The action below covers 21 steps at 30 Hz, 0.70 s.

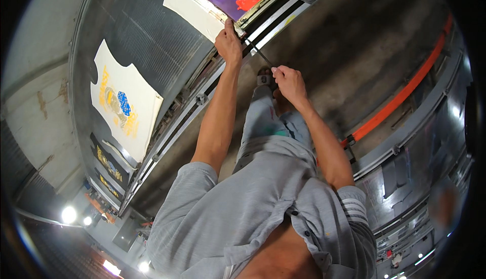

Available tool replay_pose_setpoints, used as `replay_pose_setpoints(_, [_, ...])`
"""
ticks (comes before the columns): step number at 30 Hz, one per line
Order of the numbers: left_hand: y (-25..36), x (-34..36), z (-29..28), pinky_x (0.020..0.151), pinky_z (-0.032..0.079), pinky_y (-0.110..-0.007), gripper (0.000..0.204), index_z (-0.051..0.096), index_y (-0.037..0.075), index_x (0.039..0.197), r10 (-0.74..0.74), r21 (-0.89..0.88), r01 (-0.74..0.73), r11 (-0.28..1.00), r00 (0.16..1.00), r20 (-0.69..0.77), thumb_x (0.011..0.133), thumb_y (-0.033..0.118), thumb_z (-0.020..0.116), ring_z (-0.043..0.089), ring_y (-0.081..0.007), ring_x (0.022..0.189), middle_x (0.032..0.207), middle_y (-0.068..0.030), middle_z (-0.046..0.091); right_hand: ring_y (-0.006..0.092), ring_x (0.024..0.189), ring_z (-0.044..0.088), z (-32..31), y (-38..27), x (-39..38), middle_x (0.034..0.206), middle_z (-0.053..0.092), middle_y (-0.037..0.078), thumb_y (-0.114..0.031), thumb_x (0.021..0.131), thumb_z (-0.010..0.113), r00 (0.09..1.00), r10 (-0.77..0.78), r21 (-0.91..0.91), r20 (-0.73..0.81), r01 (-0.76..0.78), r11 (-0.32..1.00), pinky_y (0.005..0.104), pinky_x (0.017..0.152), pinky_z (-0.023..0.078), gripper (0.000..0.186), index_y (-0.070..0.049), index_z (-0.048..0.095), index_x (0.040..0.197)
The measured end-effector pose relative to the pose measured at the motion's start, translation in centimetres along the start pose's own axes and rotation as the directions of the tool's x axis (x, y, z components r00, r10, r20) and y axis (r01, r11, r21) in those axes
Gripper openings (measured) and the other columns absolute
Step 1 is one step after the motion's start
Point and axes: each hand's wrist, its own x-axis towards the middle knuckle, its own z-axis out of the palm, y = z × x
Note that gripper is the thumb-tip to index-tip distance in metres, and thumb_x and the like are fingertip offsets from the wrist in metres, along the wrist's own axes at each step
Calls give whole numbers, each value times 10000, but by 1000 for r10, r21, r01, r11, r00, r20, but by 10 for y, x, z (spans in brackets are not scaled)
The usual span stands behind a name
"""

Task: The person aligns a purple screen printing frame over a t-shirt on a conveyor, then uses a squeegee to pull red ink across the mesh to transfer the design. The person repeats the alignment and inking steps on the same shirt.

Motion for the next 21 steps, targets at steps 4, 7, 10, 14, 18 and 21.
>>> replay_pose_setpoints(4, [-5,2,1,569,336,-474,743,493,-41,612,37,30,-37,999,999,-28,980,604,480,381,-241,545,534,-128,447,460,811,620,-4,-3,2,805,658,225,-312,960,571,1000,2,-21,8,-2,1000,514,709,485,328,-26,674,834])
replay_pose_setpoints(7, [-4,0,1,577,342,-473,744,492,-50,621,7,3,-7,1000,1000,-5,979,603,479,385,-243,551,536,-135,442,469,828,609,-5,-4,1,818,651,230,-317,953,578,1000,4,-30,-8,-4,1000,522,727,483,324,-32,680,840])
replay_pose_setpoints(10, [-1,-2,-3,560,386,-384,661,490,-6,597,2,14,-2,1000,1000,4,981,530,542,427,-155,564,573,-53,474,391,698,665,-2,-2,1,760,683,192,-315,963,569,998,-45,-107,-44,40,993,465,636,509,344,-17,687,839])
replay_pose_setpoints(14, [4,-6,-4,573,357,-465,757,523,-36,627,30,47,-30,998,999,-15,965,638,472,392,-254,553,541,-139,466,171,562,636,-14,4,15,762,692,92,-306,981,549,890,261,277,374,-375,884,328,511,486,363,-4,690,838])
replay_pose_setpoints(18, [3,-5,-2,577,371,-459,754,533,-22,628,40,70,-39,997,999,-1,960,652,469,404,-264,551,545,-132,472,153,567,631,-19,7,19,829,697,89,-294,976,560,848,255,372,464,-448,813,308,521,490,342,-1,691,860])
replay_pose_setpoints(21, [-2,-2,-1,583,379,-455,750,543,-21,636,41,45,-42,998,999,12,959,652,468,421,-271,551,551,-137,482,277,668,673,-5,4,11,876,711,134,-283,954,591,992,82,165,93,-97,982,378,625,520,294,-15,694,890])
